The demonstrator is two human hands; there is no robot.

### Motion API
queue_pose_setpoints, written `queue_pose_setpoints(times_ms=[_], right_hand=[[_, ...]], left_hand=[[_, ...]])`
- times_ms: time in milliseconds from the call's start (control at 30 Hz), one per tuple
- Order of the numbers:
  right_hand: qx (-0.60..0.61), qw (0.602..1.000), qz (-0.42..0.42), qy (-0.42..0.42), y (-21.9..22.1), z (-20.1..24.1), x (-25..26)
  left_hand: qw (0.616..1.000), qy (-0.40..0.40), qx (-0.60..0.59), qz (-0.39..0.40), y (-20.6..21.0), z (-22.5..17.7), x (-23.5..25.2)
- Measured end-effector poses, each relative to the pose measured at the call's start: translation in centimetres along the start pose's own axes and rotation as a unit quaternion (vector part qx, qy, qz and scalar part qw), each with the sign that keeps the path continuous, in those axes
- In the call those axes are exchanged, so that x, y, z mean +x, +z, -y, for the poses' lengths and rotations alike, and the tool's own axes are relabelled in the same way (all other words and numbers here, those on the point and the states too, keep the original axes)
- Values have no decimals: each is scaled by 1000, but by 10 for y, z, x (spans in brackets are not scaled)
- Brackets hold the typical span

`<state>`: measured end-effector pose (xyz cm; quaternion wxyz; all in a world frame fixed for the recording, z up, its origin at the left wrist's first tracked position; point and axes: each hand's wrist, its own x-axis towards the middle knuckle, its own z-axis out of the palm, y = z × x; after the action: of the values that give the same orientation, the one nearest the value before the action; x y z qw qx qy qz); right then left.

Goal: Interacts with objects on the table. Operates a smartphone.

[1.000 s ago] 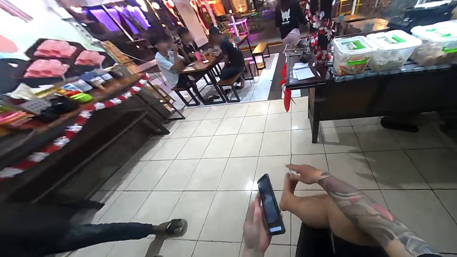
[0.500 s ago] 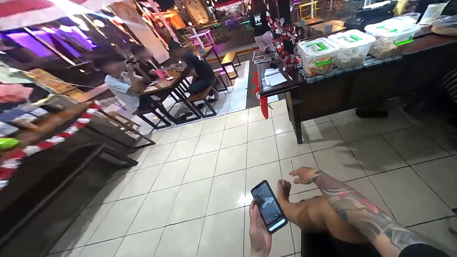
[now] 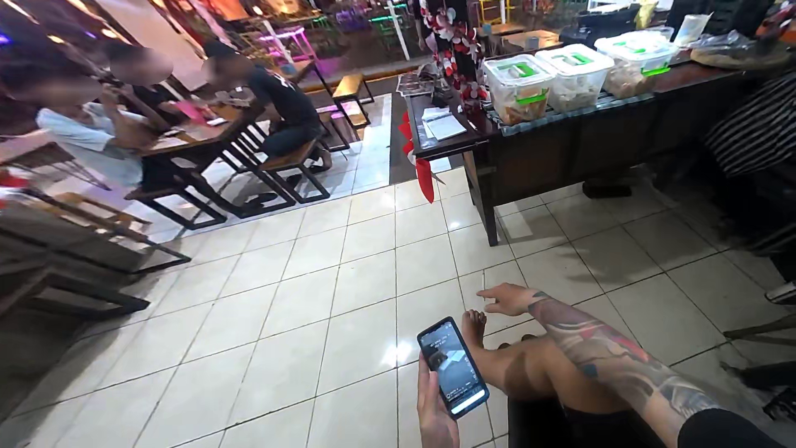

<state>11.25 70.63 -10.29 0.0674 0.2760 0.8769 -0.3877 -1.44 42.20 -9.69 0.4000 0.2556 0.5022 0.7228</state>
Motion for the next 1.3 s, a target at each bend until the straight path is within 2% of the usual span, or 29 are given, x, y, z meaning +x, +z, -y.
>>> queue_pose_setpoints(times_ms=[100, 233, 367, 533, 800, 1067, 1167, 1300], right_hand=[[115, 990, -75, -43, -4, 22, -9], [245, 956, -137, -84, -9, 50, -27], [348, 919, -140, -124, -7, 65, -42], [414, 885, -89, -195, 0, 79, -51], [428, 875, -68, -217, 2, 88, -56], [359, 911, -81, -186, -7, 92, -62], [366, 903, -79, -212, -1, 90, -58], [361, 908, -78, -197, -3, 102, -69]], left_hand=[[1000, 0, 2, -4, 4, -1, 0], [1000, 1, -19, -9, 6, 3, 1], [999, 10, -43, 9, 8, 4, -1], [995, 27, -73, 60, 6, 2, -2], [988, 36, -88, 120, 4, 2, -4], [990, 43, -68, 117, 6, 1, -2], [995, 10, -32, 94, 7, -1, -6], [995, -14, -21, 96, 6, -3, -8]])
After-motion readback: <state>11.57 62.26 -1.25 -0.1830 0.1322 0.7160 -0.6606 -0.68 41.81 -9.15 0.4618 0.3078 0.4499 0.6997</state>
